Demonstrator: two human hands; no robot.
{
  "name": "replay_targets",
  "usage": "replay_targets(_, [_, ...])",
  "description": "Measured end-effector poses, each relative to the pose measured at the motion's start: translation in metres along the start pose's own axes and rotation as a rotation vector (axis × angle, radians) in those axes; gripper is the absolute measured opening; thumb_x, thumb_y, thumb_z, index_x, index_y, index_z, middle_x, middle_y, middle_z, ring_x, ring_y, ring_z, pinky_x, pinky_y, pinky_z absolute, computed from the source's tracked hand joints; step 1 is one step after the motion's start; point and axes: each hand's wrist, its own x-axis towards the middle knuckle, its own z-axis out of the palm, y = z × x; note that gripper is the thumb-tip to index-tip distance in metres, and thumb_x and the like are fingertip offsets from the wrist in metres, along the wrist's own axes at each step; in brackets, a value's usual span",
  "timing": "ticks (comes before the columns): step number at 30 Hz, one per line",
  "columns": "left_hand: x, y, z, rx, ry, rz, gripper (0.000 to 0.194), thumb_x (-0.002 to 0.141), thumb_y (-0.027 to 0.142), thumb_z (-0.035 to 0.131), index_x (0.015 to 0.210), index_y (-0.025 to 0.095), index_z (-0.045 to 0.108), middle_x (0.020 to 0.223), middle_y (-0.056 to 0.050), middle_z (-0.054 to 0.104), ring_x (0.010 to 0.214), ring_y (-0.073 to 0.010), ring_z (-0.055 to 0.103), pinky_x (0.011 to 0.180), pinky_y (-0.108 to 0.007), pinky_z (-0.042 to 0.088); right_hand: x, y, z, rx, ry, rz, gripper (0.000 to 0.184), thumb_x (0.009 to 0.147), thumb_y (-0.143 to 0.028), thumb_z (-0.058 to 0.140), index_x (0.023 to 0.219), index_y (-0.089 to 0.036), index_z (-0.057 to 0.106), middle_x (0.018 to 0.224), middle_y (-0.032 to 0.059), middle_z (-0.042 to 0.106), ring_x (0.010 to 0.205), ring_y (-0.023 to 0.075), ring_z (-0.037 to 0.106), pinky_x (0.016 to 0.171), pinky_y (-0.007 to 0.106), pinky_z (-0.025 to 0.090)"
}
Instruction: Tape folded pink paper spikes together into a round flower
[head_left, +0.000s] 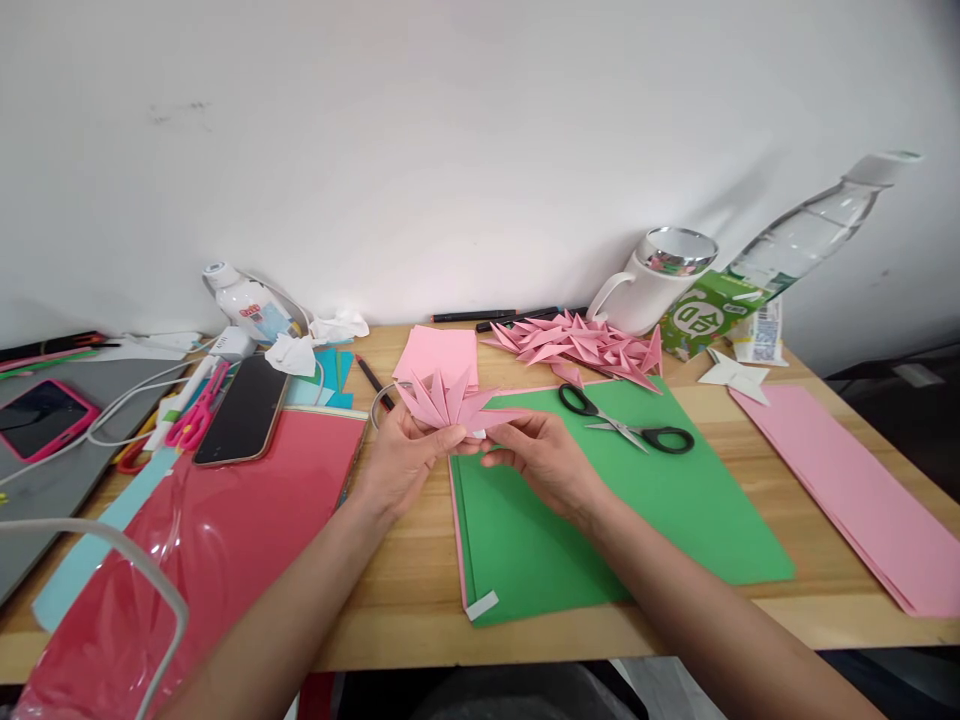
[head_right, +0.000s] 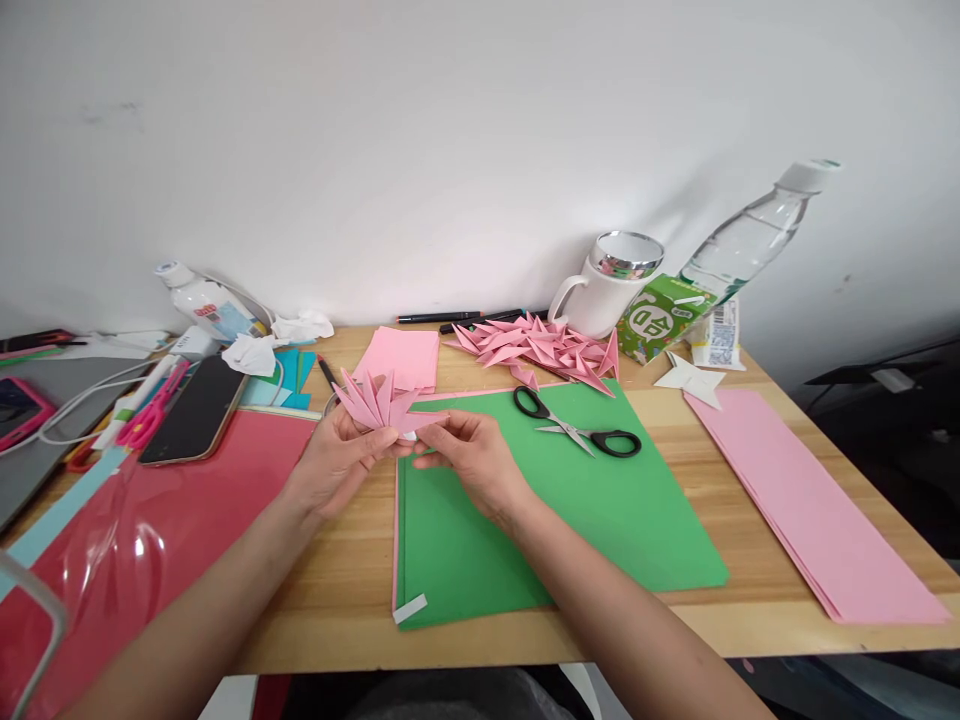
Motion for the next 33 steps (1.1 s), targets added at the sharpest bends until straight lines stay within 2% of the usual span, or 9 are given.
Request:
replay_targets(4, [-0.005, 0.003, -0.003, 0.148, 0.044, 0.261, 0.071, 0.060, 0.016, 0.082, 0.121, 0.021, 0.046, 0.083, 0.000, 0.074, 0.069, -0.0160, 0.070, 0.067, -0.028, 0.057, -0.005, -0.008, 0.003, 0.022, -0.027, -0.026, 0.024, 0.061, -0.032, 0.081, 0.078, -0.017, 0.072, 0.067, 0.0003, 0.068, 0.060, 0.0102, 0.061, 0.058, 0.024, 0.053])
replay_targets(6, [-0.009, 0.006, -0.005, 0.279, -0.001, 0.426, 0.065, 0.064, 0.017, 0.081, 0.119, 0.021, 0.046, 0.078, -0.001, 0.075, 0.074, -0.0173, 0.070, 0.073, -0.030, 0.055, -0.007, -0.011, 0.004, 0.011, -0.048, -0.050, 0.023, 0.064, -0.033, 0.080, 0.079, -0.018, 0.072, 0.074, 0.0005, 0.069, 0.062, 0.0103, 0.061, 0.060, 0.024, 0.051])
replay_targets(8, [-0.012, 0.008, -0.005, 0.327, -0.087, 0.596, 0.051, 0.073, 0.025, 0.075, 0.116, 0.021, 0.047, 0.077, -0.002, 0.075, 0.076, -0.0180, 0.069, 0.074, -0.032, 0.055, -0.008, -0.015, 0.003, -0.014, -0.096, -0.089, 0.018, 0.067, -0.034, 0.078, 0.075, -0.018, 0.072, 0.079, 0.0011, 0.070, 0.069, 0.0112, 0.062, 0.066, 0.025, 0.050])
replay_targets(11, [-0.015, 0.011, -0.003, 0.360, -0.190, 0.769, 0.035, 0.084, 0.034, 0.063, 0.114, 0.022, 0.050, 0.078, -0.003, 0.076, 0.076, -0.0178, 0.067, 0.071, -0.032, 0.054, -0.009, -0.021, -0.001, -0.078, -0.218, -0.164, 0.013, 0.073, -0.031, 0.075, 0.072, -0.018, 0.072, 0.084, 0.0024, 0.070, 0.077, 0.0122, 0.061, 0.071, 0.025, 0.049])
replay_targets(14, [-0.017, 0.013, -0.003, 0.414, -0.220, 0.835, 0.034, 0.085, 0.031, 0.062, 0.116, 0.023, 0.053, 0.079, -0.003, 0.076, 0.074, -0.0185, 0.067, 0.064, -0.032, 0.055, -0.009, -0.027, -0.005, -0.125, -0.314, -0.215, 0.010, 0.075, -0.028, 0.074, 0.075, -0.018, 0.072, 0.082, 0.0031, 0.069, 0.075, 0.0125, 0.060, 0.067, 0.025, 0.048])
replay_targets(17, [-0.018, 0.013, -0.006, 0.463, -0.252, 0.857, 0.037, 0.085, 0.029, 0.061, 0.121, 0.021, 0.054, 0.082, -0.004, 0.076, 0.076, -0.0203, 0.069, 0.065, -0.033, 0.055, -0.009, -0.031, -0.008, -0.128, -0.357, -0.232, 0.010, 0.073, -0.027, 0.076, 0.074, -0.018, 0.071, 0.077, 0.0026, 0.067, 0.074, 0.0129, 0.060, 0.067, 0.026, 0.049])
replay_targets(21, [-0.019, 0.014, -0.007, 0.502, -0.300, 0.896, 0.035, 0.085, 0.026, 0.062, 0.119, 0.020, 0.058, 0.087, -0.004, 0.076, 0.081, -0.0199, 0.069, 0.071, -0.033, 0.056, -0.010, -0.034, -0.008, -0.131, -0.365, -0.209, 0.011, 0.073, -0.027, 0.076, 0.075, -0.017, 0.071, 0.076, 0.0027, 0.066, 0.072, 0.0124, 0.059, 0.066, 0.025, 0.048])
replay_targets(28, [-0.019, 0.017, -0.004, 0.584, -0.354, 0.929, 0.023, 0.082, 0.012, 0.063, 0.104, 0.015, 0.068, 0.086, -0.008, 0.075, 0.083, -0.0204, 0.067, 0.063, -0.030, 0.056, -0.011, -0.037, -0.008, -0.119, -0.388, -0.171, 0.005, 0.076, -0.022, 0.073, 0.077, -0.017, 0.073, 0.083, 0.0031, 0.066, 0.072, 0.0100, 0.059, 0.067, 0.024, 0.048])
replay_targets(33, [-0.019, 0.016, -0.006, 0.624, -0.370, 0.977, 0.025, 0.083, 0.011, 0.062, 0.107, 0.015, 0.066, 0.085, -0.009, 0.075, 0.085, -0.0204, 0.067, 0.066, -0.031, 0.056, -0.011, -0.036, -0.009, -0.157, -0.362, -0.157, 0.010, 0.073, -0.025, 0.075, 0.074, -0.016, 0.071, 0.082, 0.0032, 0.066, 0.069, 0.0101, 0.058, 0.065, 0.025, 0.048])
